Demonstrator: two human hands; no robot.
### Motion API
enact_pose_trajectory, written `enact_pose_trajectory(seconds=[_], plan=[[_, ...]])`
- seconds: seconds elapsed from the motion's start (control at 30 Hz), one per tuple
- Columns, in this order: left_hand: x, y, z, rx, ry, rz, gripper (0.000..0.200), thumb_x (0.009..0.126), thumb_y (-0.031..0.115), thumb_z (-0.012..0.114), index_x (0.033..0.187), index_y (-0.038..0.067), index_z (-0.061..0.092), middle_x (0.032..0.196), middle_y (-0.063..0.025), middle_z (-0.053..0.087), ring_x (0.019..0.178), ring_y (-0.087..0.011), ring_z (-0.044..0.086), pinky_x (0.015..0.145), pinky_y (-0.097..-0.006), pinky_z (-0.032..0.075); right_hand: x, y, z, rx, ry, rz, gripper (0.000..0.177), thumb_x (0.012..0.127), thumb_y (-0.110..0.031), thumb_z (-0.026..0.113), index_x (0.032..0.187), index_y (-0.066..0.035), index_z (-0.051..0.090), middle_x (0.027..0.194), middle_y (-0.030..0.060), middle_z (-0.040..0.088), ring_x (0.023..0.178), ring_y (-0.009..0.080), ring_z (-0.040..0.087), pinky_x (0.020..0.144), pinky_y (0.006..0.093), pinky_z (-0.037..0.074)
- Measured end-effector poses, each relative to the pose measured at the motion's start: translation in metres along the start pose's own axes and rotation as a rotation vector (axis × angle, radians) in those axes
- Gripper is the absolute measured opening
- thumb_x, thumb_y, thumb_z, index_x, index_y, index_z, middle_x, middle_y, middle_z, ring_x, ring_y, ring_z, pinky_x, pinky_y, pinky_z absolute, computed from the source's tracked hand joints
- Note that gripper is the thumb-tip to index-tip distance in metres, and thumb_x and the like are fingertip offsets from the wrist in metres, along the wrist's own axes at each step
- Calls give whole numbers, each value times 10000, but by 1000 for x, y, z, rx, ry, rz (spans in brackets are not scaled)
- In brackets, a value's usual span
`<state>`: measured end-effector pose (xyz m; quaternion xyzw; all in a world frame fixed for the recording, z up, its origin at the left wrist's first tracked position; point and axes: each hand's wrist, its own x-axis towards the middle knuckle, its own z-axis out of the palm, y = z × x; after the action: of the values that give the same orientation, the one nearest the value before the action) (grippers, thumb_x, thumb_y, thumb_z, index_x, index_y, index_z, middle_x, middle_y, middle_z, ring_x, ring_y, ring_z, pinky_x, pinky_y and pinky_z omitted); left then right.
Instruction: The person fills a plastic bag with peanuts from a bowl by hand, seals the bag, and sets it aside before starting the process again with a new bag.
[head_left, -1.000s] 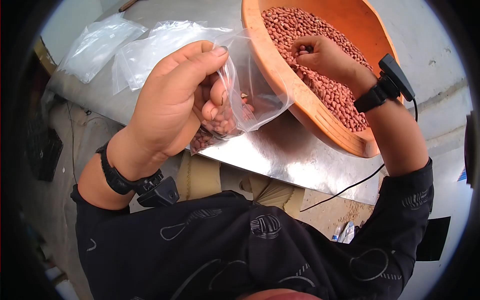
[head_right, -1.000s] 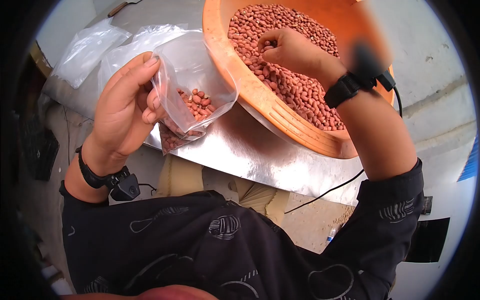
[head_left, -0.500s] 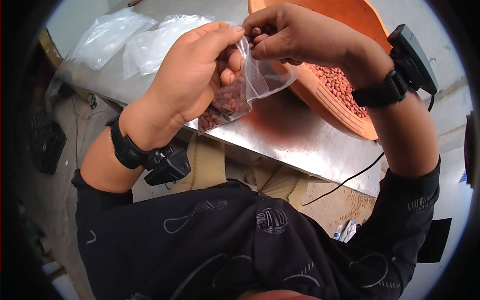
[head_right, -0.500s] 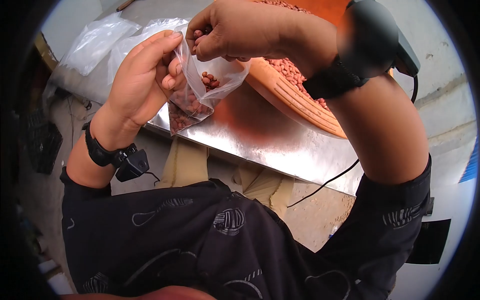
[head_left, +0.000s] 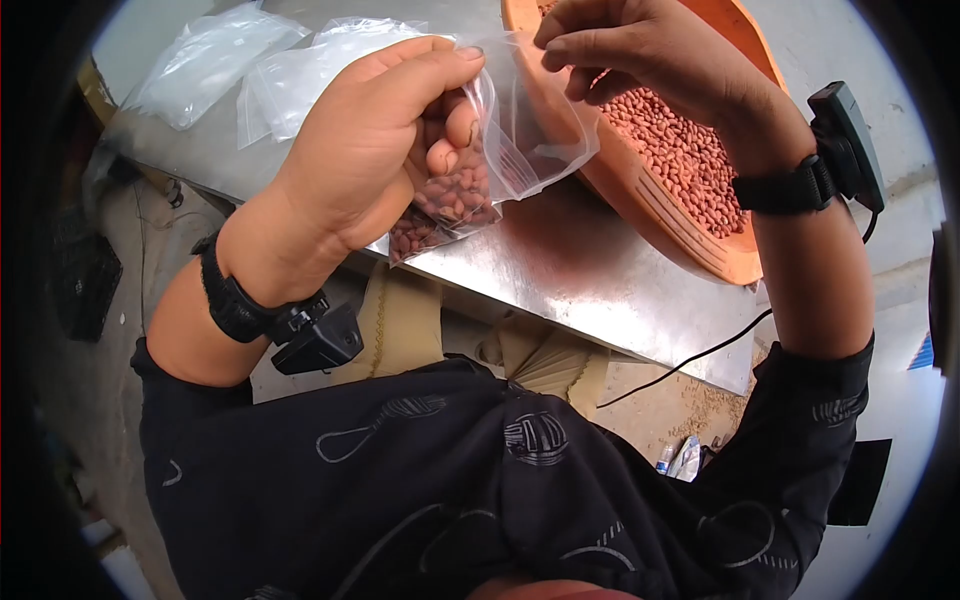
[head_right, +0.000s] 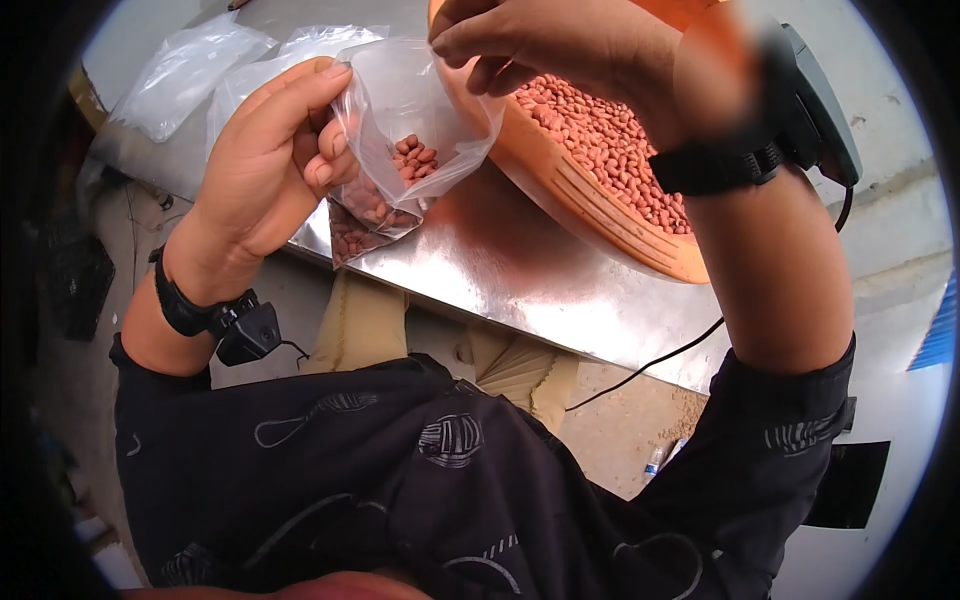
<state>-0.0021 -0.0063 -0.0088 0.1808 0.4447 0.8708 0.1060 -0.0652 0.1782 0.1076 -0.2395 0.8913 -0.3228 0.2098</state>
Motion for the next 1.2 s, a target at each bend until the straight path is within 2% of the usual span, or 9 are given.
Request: enact_pose_trajectory(seconds=[0.1, 0.27, 0.57, 0.7, 0.73, 0.9, 1.03, 1.13, 1.2], plan=[[-4, -1, -2, -13, 11, -3, 188, 900, 191, 501, 768, 58, 519, 597, -10, 529, 469, -61, 433, 456, -189, 368, 8, 58, -43, -68, 184, -67, 195, 855, -205, 591, 994, -69, 584, 789, -26, 555, 652, 44, 550, 566, 179, 455], [-7, 1, -3, -33, 54, -20, 178, 911, 176, 479, 792, 49, 515, 591, -12, 520, 463, -59, 432, 445, -173, 359, -2, 132, -91, -464, 90, 473, 315, 824, -274, 608, 1042, -55, 550, 880, 20, 563, 752, 121, 557, 600, 279, 496], [-3, -3, 1, 3, 136, -10, 221, 948, 160, 356, 967, -13, 492, 552, -13, 464, 399, -40, 357, 380, -147, 323, -5, 213, -134, -486, 275, 822, 685, 775, -328, 643, 1328, -65, 339, 1197, 196, 488, 856, 328, 606, 640, 456, 560], [-1, -5, -1, -12, 120, -3, 221, 947, 158, 358, 981, -15, 491, 553, -18, 471, 395, -43, 364, 380, -149, 331, 16, 234, -131, -457, 371, 587, 753, 809, -407, 614, 1382, -79, 254, 1282, 206, 442, 1065, 329, 533, 665, 477, 558], [-1, -5, -1, -15, 122, -4, 221, 946, 159, 359, 984, -15, 491, 553, -18, 472, 396, -43, 365, 380, -150, 332, 25, 234, -128, -501, 358, 556, 684, 818, -429, 603, 1314, -33, 347, 1247, 201, 475, 1080, 335, 526, 799, 459, 524], [2, -6, 0, -19, 139, -9, 212, 945, 162, 364, 964, -8, 489, 560, -20, 475, 405, -45, 371, 384, -154, 335, 76, 237, -97, -514, 321, 160, 645, 838, -481, 563, 1254, -5, 436, 1130, 194, 568, 1042, 265, 556, 866, 339, 438], [3, -6, -1, 27, 114, -4, 201, 946, 160, 362, 940, 3, 488, 569, -20, 478, 411, -43, 367, 391, -156, 326, 82, 180, -41, -276, 159, 166, 419, 876, -317, 587, 1143, -6, 498, 916, 64, 582, 821, 143, 545, 730, 283, 463], [4, -6, 1, 34, 92, 4, 204, 948, 169, 363, 921, 9, 487, 570, -16, 475, 410, -37, 350, 399, -153, 313, 75, 178, -29, -597, 287, -198, 289, 870, -232, 598, 1049, -12, 546, 809, 7, 548, 698, 84, 524, 607, 241, 457], [5, -2, 0, 13, 68, -36, 185, 928, 177, 426, 841, 33, 503, 582, -21, 510, 439, -53, 395, 435, -172, 350, 62, 167, -23, -460, 265, -122, 245, 865, -195, 596, 1029, -17, 559, 777, -8, 542, 634, 61, 512, 550, 219, 443]])
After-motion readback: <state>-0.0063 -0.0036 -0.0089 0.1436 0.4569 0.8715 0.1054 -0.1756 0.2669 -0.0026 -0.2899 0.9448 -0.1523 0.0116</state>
